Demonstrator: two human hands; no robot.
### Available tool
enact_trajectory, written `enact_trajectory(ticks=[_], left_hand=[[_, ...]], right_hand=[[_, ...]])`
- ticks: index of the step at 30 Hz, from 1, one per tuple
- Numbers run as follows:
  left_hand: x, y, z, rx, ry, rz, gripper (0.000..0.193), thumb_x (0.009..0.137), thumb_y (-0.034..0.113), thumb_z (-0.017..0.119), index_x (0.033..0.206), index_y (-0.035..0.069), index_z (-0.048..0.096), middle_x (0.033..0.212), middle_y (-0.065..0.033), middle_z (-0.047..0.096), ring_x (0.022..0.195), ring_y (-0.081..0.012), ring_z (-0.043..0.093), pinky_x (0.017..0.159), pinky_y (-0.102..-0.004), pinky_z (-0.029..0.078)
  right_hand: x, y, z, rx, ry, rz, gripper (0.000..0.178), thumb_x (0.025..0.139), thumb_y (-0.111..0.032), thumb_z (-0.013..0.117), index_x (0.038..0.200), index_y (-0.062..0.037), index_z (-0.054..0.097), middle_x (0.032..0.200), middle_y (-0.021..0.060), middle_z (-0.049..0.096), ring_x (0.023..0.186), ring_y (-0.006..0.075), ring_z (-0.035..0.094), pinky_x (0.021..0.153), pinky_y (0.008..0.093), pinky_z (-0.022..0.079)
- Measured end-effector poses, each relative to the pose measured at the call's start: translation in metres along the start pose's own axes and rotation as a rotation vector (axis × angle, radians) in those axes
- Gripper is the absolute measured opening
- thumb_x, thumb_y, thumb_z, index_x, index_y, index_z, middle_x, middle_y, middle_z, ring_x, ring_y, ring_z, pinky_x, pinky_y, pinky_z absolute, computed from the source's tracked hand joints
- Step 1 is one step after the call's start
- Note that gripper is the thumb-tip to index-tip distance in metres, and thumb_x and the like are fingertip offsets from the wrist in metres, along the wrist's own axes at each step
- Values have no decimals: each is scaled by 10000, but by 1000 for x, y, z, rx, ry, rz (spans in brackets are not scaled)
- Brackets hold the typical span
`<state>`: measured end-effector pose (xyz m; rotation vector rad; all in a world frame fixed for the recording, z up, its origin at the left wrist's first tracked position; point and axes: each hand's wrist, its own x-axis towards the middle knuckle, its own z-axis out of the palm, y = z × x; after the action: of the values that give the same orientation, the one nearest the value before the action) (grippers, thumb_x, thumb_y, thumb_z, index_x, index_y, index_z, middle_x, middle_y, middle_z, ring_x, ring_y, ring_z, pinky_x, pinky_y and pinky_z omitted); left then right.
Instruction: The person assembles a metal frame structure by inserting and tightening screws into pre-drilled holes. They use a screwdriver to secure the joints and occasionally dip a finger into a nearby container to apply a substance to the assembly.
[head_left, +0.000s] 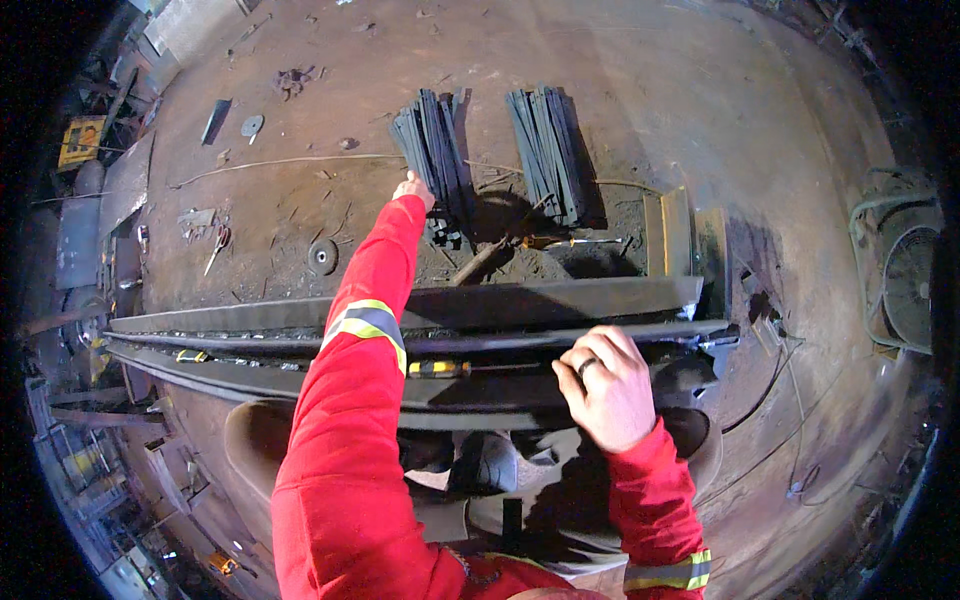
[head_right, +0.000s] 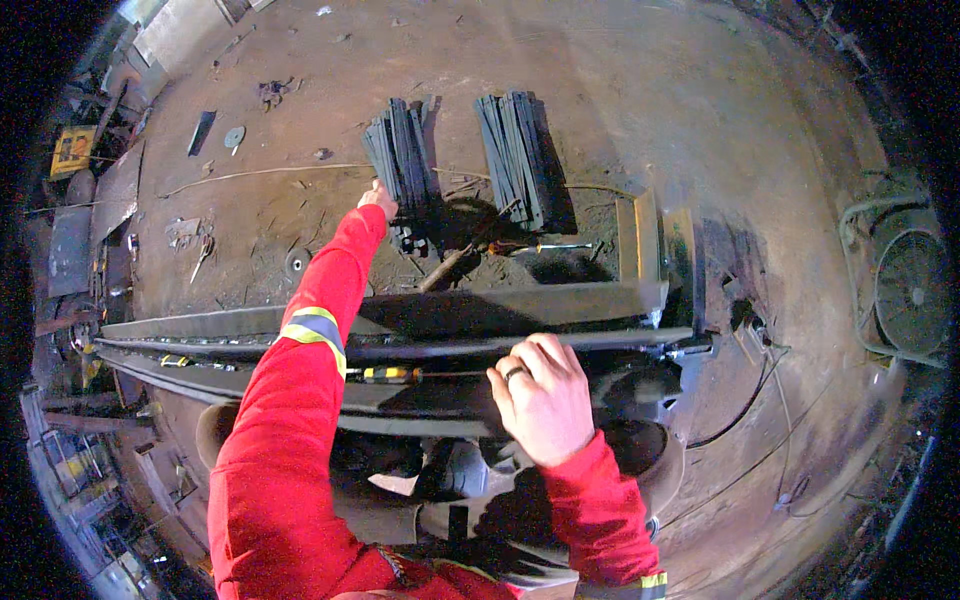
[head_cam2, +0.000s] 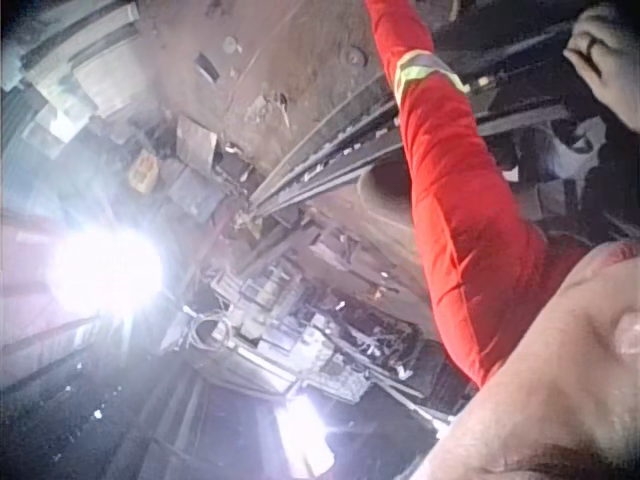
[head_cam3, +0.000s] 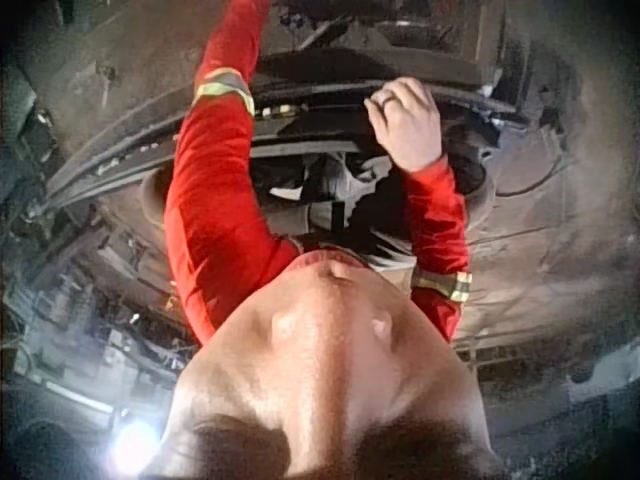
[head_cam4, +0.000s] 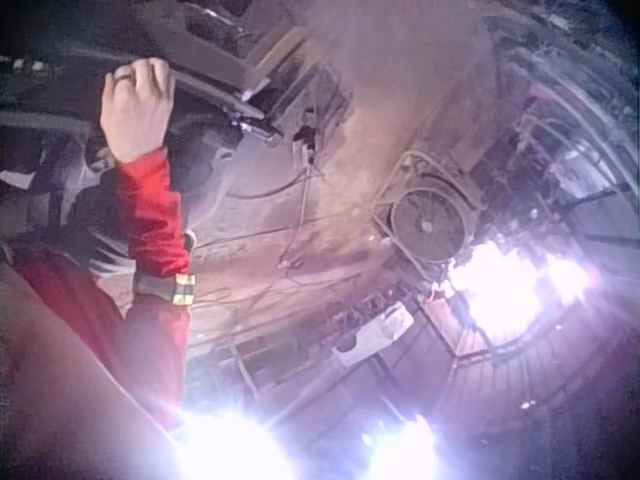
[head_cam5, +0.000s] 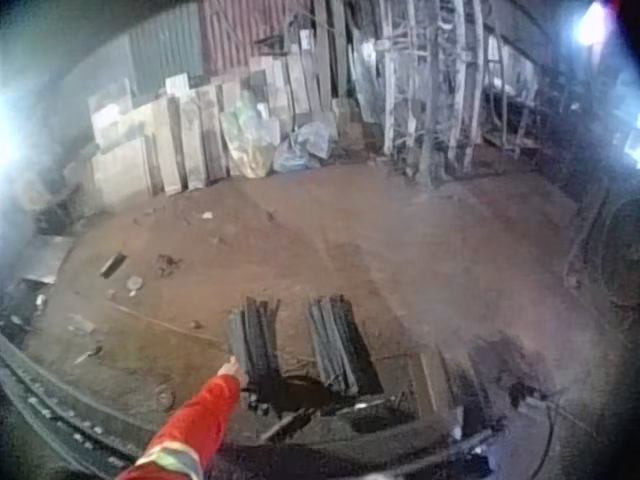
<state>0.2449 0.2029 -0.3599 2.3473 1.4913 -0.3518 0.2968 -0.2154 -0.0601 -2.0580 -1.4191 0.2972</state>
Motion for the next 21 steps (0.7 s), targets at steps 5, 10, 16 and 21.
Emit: enact_trajectory(ticks=[5, 10, 16, 21], left_hand=[[24, -11, 20, -188, -36, -109, 621, 686, 240, 734, 1191, 4, 462, 1114, -224, 625, 1052, -369, 616, 902, -418, 506], [7, 6, 9, -97, 133, -194, 439, 656, 234, 756, 997, 6, 600, 994, -202, 666, 946, -333, 668, 832, -392, 541], [20, -21, 4, -131, -83, -187, 582, 652, 308, 750, 1106, -16, 587, 1114, -208, 642, 1051, -316, 633, 906, -384, 509], [32, -20, 14, -205, -108, -184, 447, 656, 273, 698, 980, -33, 663, 1042, -231, 666, 1016, -329, 647, 879, -381, 514]], right_hand=[[7, 10, 5, 1, -40, 32, 119, 731, -105, 713, 758, -38, 620, 801, 66, 583, 857, 249, 573, 753, 368, 470], [8, 9, 5, -7, -70, 58, 113, 734, -99, 705, 780, -32, 625, 802, 68, 584, 851, 252, 572, 749, 369, 468], [12, 5, 6, 13, -52, 46, 107, 750, -114, 696, 762, -38, 622, 800, 72, 590, 841, 257, 574, 761, 371, 471], [11, 9, 12, -14, -52, 62, 107, 757, -124, 691, 761, -39, 627, 795, 71, 592, 843, 257, 573, 758, 368, 472]])
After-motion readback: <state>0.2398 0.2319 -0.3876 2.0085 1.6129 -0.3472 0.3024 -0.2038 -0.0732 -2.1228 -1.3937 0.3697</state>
